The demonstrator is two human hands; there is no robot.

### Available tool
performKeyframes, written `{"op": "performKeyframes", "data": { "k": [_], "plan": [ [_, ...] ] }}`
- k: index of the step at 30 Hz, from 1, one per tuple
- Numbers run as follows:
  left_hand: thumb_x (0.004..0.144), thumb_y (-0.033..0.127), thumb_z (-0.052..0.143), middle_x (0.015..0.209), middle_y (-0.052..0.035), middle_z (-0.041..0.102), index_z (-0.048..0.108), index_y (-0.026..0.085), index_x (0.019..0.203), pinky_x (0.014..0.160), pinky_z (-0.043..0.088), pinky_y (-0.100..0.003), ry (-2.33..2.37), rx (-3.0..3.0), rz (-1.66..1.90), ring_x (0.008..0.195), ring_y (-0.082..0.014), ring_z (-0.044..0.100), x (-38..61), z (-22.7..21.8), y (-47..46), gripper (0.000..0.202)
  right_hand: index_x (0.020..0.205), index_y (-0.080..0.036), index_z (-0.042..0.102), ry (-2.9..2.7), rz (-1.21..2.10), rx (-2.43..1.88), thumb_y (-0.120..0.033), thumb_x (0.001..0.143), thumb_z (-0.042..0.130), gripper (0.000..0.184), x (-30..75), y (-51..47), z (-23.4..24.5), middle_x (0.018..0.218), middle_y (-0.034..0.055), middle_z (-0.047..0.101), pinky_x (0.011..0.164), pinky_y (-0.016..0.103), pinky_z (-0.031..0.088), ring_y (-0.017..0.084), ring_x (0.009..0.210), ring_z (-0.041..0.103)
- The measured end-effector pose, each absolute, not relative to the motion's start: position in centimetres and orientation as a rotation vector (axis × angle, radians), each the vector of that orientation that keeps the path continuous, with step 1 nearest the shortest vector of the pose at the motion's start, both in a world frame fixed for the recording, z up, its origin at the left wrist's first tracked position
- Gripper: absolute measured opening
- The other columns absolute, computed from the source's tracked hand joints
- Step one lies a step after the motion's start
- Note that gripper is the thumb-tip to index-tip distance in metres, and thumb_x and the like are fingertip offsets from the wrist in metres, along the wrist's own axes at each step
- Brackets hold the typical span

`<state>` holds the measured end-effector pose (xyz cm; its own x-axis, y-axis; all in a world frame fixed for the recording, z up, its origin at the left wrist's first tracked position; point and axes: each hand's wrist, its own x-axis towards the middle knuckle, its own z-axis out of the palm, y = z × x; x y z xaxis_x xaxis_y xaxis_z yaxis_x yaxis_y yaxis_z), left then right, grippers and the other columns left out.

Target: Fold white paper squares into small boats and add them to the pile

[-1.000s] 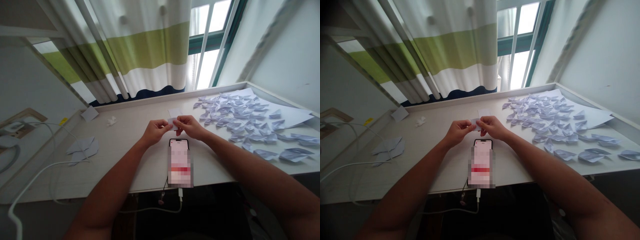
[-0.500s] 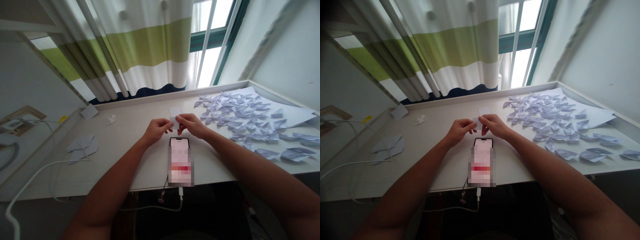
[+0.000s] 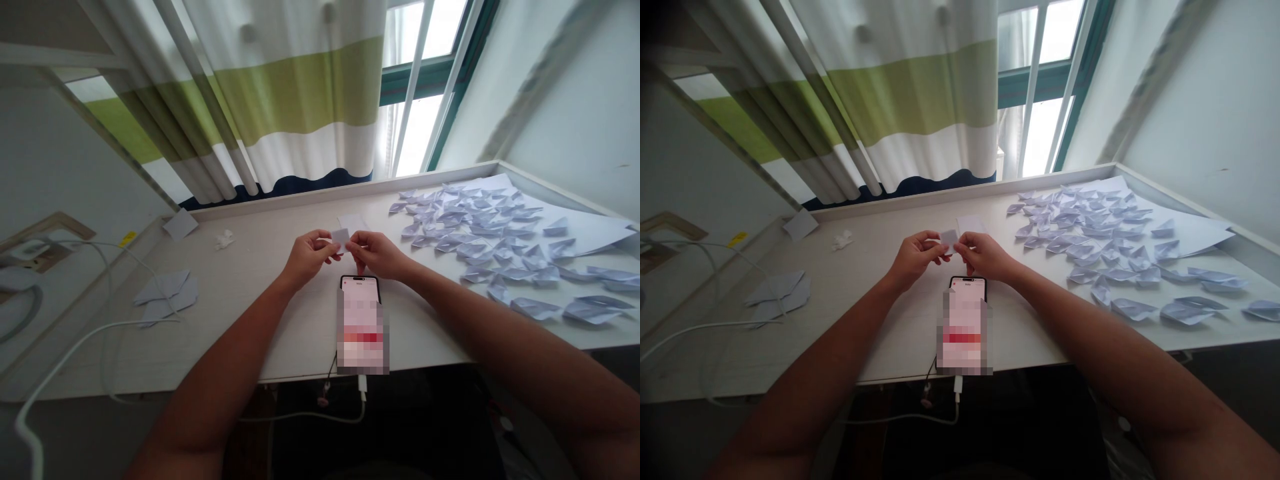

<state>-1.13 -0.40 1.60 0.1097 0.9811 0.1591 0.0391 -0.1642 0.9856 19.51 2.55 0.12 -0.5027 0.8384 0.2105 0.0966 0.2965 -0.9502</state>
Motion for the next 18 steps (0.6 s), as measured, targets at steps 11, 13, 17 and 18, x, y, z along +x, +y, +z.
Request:
{"op": "performKeyframes", "data": {
  "k": [11, 13, 17, 18],
  "plan": [
    [0.069, 0.039, 0.095, 0.079, -0.0054, 0.078, 0.068, 0.016, 0.085, 0.075, 0.059, -0.032, 0.991, 1.235, 1.152, 0.079, -0.0209, 0.078, -1.4, 2.4, -0.7, 0.039, 0.101, -0.023, 0.083, -1.890, 0.999, -0.644, -0.049, 0.095, 0.081, 0.026, 20.0, 2.2, 1.0, 0.103, 0.0071, 0.079, 0.074, 0.040, 0.068, 0.021, 0.082, 0.076],
    [0.067, 0.037, 0.096, 0.083, -0.0053, 0.078, 0.069, 0.016, 0.081, 0.075, 0.057, -0.029, 0.975, 1.243, 1.137, 0.082, -0.0184, 0.076, -1.6, 2.3, -0.5, 0.037, 0.099, -0.023, 0.085, -1.893, 0.984, -0.655, -0.049, 0.095, 0.081, 0.027, 20.1, 2.2, 1.1, 0.102, 0.0079, 0.080, 0.072, 0.039, 0.068, 0.021, 0.083, 0.076],
    [0.068, 0.039, 0.095, 0.082, -0.0037, 0.074, 0.071, 0.016, 0.078, 0.068, 0.055, -0.025, 0.982, 1.217, 1.112, 0.078, -0.0150, 0.070, -1.9, 2.4, -0.5, 0.034, 0.109, -0.025, 0.086, -1.953, 0.983, -0.635, -0.042, 0.092, 0.084, 0.024, 20.4, 2.2, 1.4, 0.109, 0.0081, 0.083, 0.076, 0.038, 0.067, 0.025, 0.097, 0.078],
    [0.070, 0.042, 0.093, 0.082, -0.0036, 0.073, 0.071, 0.017, 0.078, 0.066, 0.055, -0.025, 0.995, 1.215, 1.105, 0.076, -0.0149, 0.069, -1.9, 2.5, -0.6, 0.035, 0.109, -0.025, 0.086, -1.968, 0.986, -0.633, -0.040, 0.091, 0.084, 0.024, 20.5, 2.1, 1.5, 0.110, 0.0079, 0.083, 0.077, 0.038, 0.067, 0.025, 0.099, 0.078]
  ]
}}
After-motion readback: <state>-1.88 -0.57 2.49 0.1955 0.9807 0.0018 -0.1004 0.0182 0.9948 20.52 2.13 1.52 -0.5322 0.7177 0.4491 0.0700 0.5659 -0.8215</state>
